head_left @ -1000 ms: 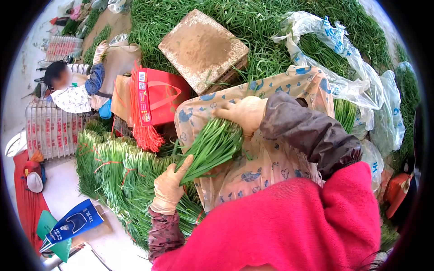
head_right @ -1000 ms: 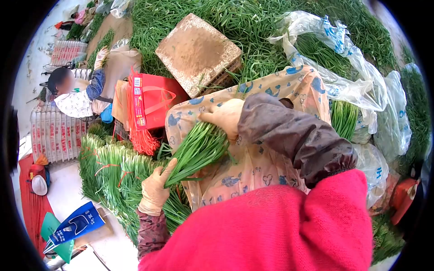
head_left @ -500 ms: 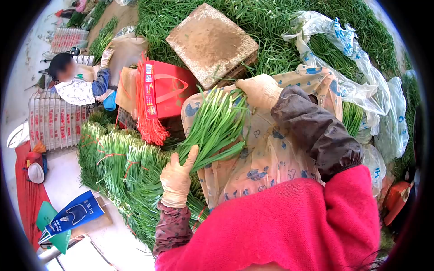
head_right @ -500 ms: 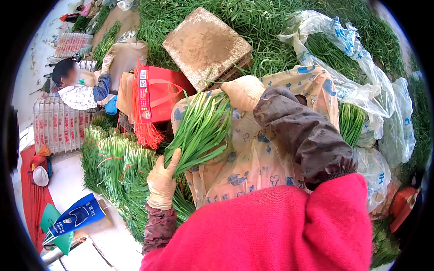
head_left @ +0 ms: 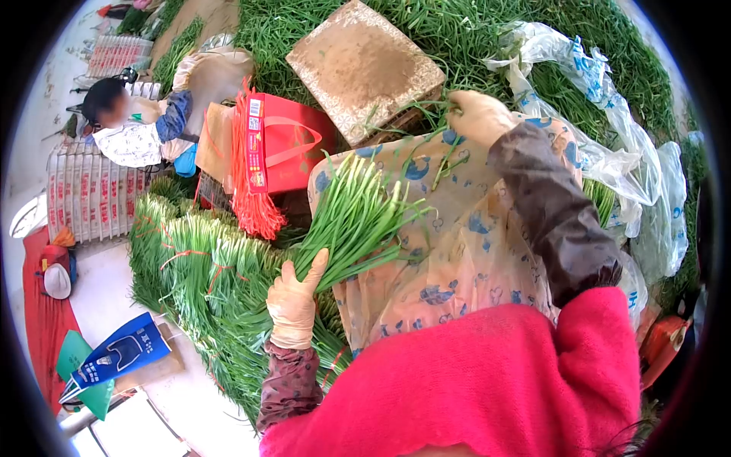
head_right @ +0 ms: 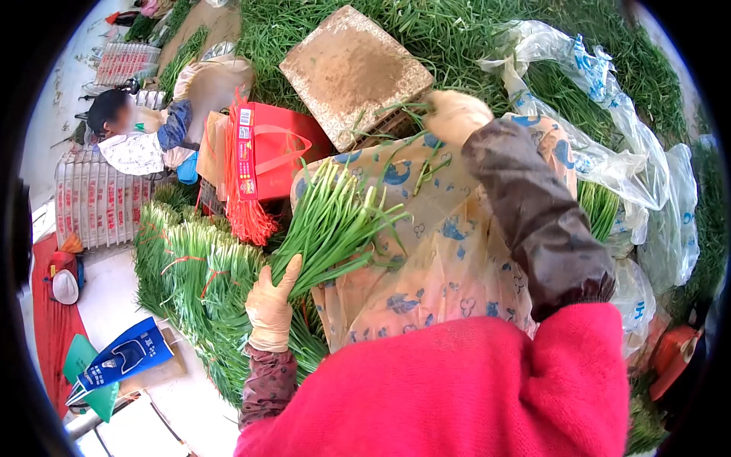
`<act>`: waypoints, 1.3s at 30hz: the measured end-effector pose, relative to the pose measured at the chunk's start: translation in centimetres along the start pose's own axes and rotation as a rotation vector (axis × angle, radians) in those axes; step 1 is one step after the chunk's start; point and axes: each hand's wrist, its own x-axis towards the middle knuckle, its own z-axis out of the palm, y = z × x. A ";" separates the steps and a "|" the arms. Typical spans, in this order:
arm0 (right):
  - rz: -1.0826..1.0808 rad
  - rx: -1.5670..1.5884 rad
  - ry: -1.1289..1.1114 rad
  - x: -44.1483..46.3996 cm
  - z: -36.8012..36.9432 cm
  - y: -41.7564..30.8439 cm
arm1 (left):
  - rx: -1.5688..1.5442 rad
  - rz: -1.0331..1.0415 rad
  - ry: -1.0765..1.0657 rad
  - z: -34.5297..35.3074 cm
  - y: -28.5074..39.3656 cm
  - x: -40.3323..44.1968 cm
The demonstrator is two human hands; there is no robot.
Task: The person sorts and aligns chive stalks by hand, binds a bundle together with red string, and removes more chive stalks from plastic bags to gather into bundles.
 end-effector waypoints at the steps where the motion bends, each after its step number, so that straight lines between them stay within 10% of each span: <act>1: -0.118 0.047 0.116 -1.5 0.0 -2.1 | 0.013 -0.005 0.005 0.0 0.2 0.2; 16: -0.431 -0.074 -0.336 -4.3 6.5 -5.3 | -0.049 0.071 -0.071 -0.9 1.0 0.6; 24: -0.004 0.112 -0.231 -0.3 3.0 -0.4 | 0.008 0.167 -0.038 -2.2 0.6 0.8; 28: -0.081 0.300 -0.570 -2.1 -1.7 -6.3 | 0.000 0.208 -0.031 -2.3 0.9 1.6; 35: -0.554 0.021 -0.312 -3.6 3.3 -10.6 | -0.022 0.280 0.044 -2.5 0.9 2.7; 39: 0.044 0.891 0.053 -0.8 4.6 -7.3 | -0.056 0.245 0.000 -2.8 1.0 2.0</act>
